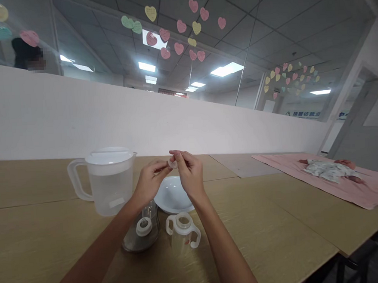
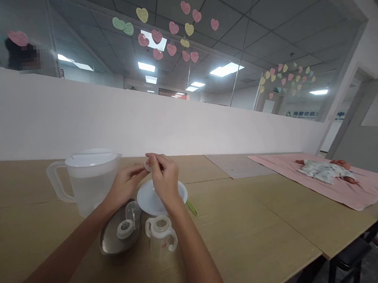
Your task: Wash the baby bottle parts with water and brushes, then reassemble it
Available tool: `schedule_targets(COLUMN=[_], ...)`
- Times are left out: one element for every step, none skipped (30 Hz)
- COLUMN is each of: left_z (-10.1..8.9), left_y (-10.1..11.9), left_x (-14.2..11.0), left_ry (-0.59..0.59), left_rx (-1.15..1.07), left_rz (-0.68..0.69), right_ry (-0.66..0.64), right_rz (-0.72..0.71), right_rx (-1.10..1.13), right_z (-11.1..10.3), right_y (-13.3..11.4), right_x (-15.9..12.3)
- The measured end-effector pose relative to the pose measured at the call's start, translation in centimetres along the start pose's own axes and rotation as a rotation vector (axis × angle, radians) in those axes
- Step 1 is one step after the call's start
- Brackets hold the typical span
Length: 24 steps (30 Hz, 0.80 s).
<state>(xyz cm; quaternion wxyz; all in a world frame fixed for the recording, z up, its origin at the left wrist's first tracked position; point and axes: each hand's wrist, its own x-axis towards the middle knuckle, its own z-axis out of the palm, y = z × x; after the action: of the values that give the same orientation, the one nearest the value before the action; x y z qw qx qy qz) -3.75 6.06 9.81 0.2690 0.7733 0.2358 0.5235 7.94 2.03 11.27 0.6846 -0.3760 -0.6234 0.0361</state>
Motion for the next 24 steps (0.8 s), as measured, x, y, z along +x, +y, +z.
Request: schedule_targets(left_z=[-0.1, -0.1, -0.1, -0.1, -0.2, -0.2, -0.2, -0.3, -0.4, -0.4, -0.5, -0.5, -0.5, -0.4, -0.4, -0.3, -0.3, -0.4, -0.5, -0.6, -0.8, -1.0, -1.2, -1.3], left_y=[0.3, 0.6, 0.9, 1.1, 1.2, 1.2, 1.0, 0.8, 0.5, 0.2, -0.1, -0.2, -0.2, -0.1, 0.1, 0.5, 0.8, 1.1, 1.4, 1.6, 1.6, 1.6, 1.5, 1.2], left_x=[0.0, 0.0, 0.0, -0.1, -0.1, -0.2, -0.2, -0.2, -0.2, -0.2, -0.2, -0.1, -0.1, -0.1, -0.1, -0.1, -0.1, -0.1, -0.1, -0.1, -0.1, -0.2, -0.2, -0.2], left_ry=[0.022, 0.038, 0.052, 0.063, 0.070, 0.068, 0.054, 0.034, 0.012, -0.009, -0.022, -0.029, -0.036, -0.045, -0.056, -0.069, -0.084, -0.098, -0.107, -0.114, -0.123, -0.134, -0.145, -0.154], left_rx=[0.000, 0.006, 0.018, 0.033, 0.046, 0.058, 0.073, 0.096, 0.122, 0.147, 0.165, 0.172, 0.171, 0.165, 0.159, 0.157, 0.155, 0.151, 0.146, 0.144, 0.155, 0.181, 0.221, 0.265], left_rz=[0.012, 0.040, 0.076, 0.113, 0.148, 0.176, 0.195, 0.204, 0.205, 0.200, 0.194, 0.189, 0.186, 0.187, 0.190, 0.194, 0.198, 0.202, 0.205, 0.205, 0.199, 0.187, 0.168, 0.144], right_ry=[0.035, 0.060, 0.077, 0.086, 0.089, 0.085, 0.077, 0.067, 0.059, 0.062, 0.080, 0.115, 0.170, 0.235, 0.303, 0.361, 0.405, 0.440, 0.466, 0.491, 0.524, 0.566, 0.621, 0.690], right_rz=[-0.031, -0.057, -0.076, -0.090, -0.102, -0.118, -0.137, -0.156, -0.169, -0.176, -0.174, -0.163, -0.146, -0.123, -0.095, -0.064, -0.034, -0.013, -0.001, 0.001, -0.005, -0.017, -0.031, -0.050], right_rx=[-0.031, -0.068, -0.109, -0.150, -0.191, -0.233, -0.275, -0.309, -0.329, -0.334, -0.327, -0.312, -0.294, -0.275, -0.254, -0.230, -0.201, -0.169, -0.137, -0.108, -0.082, -0.059, -0.038, -0.017], right_z=[0.1, 0.3, 0.5, 0.7, 0.9, 1.1, 1.2, 1.2, 0.9, 0.5, -0.1, -0.8, -1.6, -2.4, -3.1, -3.8, -4.3, -4.8, -5.2, -5.6, -6.1, -6.6, -7.4, -8.2], right_y=[-0.2, -0.5, -0.7, -0.8, -0.8, -0.8, -0.8, -0.7, -0.7, -0.7, -0.7, -0.8, -1.0, -1.3, -1.6, -2.0, -2.4, -2.8, -3.3, -3.6, -4.0, -4.2, -4.3, -4.3], right_x=[-0.1, -0.2, -0.3, -0.5, -0.6, -0.7, -0.8, -0.8, -0.7, -0.5, -0.3, 0.0, 0.2, 0.5, 0.7, 0.8, 1.0, 1.0, 1.1, 1.1, 1.1, 1.1, 1.1, 1.2])
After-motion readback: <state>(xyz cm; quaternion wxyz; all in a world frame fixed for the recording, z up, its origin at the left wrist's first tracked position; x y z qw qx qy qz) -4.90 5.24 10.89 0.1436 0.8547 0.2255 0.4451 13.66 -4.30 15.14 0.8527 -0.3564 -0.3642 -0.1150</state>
